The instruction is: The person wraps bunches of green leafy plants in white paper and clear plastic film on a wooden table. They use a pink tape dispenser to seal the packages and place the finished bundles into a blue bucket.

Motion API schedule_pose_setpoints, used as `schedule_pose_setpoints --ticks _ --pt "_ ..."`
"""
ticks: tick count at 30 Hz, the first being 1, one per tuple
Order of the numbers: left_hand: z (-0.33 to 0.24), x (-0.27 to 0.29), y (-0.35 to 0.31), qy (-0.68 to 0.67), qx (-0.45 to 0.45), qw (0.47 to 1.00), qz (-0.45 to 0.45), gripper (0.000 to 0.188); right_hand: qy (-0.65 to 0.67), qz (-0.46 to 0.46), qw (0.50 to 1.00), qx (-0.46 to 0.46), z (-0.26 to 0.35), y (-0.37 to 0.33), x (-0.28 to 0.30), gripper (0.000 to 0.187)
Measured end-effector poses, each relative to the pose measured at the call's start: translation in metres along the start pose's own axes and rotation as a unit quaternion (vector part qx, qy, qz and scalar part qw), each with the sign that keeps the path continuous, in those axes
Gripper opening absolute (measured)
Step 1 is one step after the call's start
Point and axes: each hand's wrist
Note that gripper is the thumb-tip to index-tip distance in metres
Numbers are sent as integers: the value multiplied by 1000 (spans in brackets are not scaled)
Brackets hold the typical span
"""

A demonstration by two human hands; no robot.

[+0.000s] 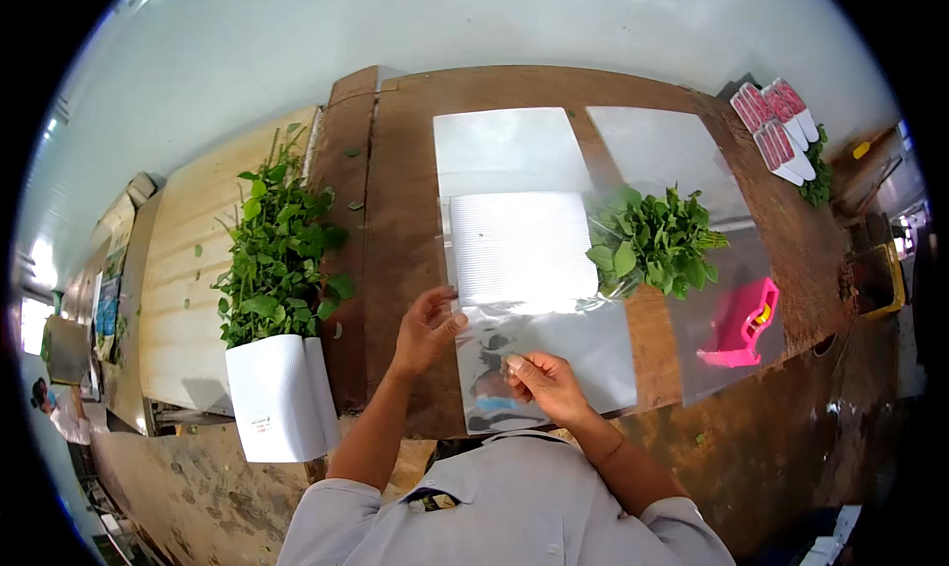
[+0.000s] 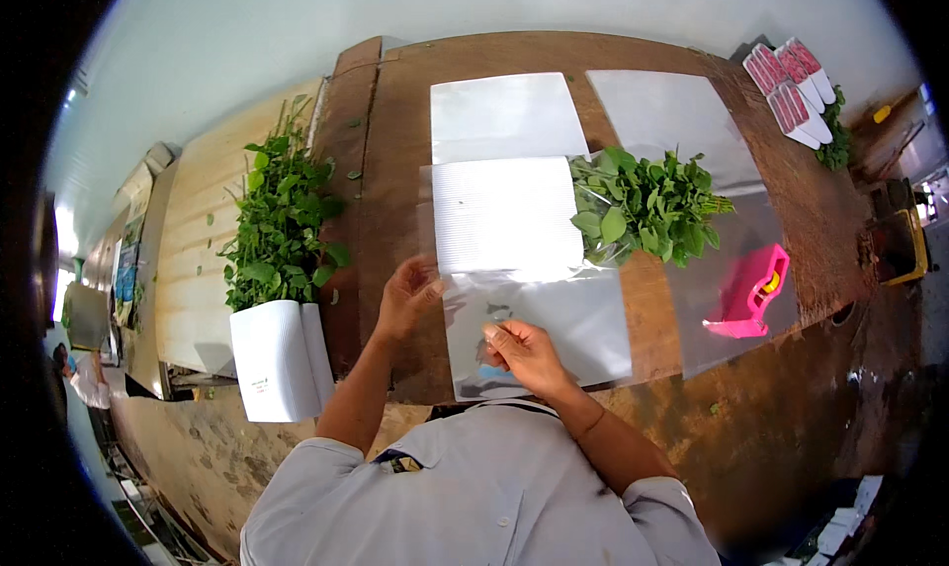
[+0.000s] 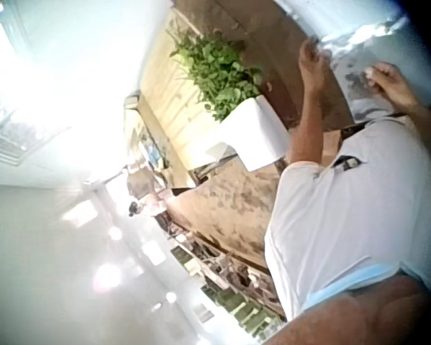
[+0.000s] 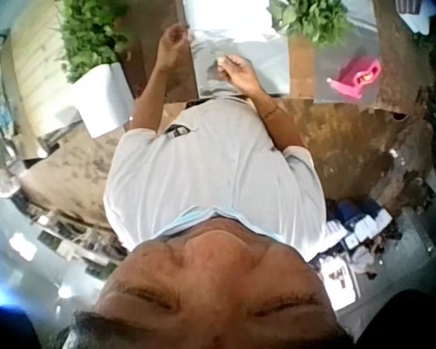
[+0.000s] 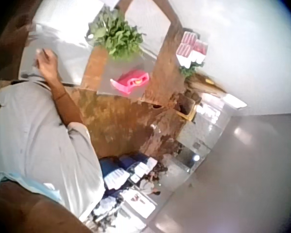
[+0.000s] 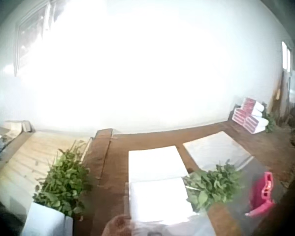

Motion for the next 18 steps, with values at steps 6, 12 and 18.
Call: schedule_pose_setpoints --ticks 6,12,18 --pt "1 -2 12 -76 -88 993 -15 8 -29 -61 998 13 -22 45 3 36" --pt "-47 -16 19 -217 32 975 -45 11 -186 -194 944 191 -28 110 21 42" --pt "-46 -11 9 18 8 1000 1 18 -386 -426 795 194 -32 91 73 46"
Point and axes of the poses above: each hand's wrist, its own y-axis towards the middle knuckle, its own x-axis out of the back of the hand, z = x × y, and after that the axes turned 7 degrees about -x, right-handed
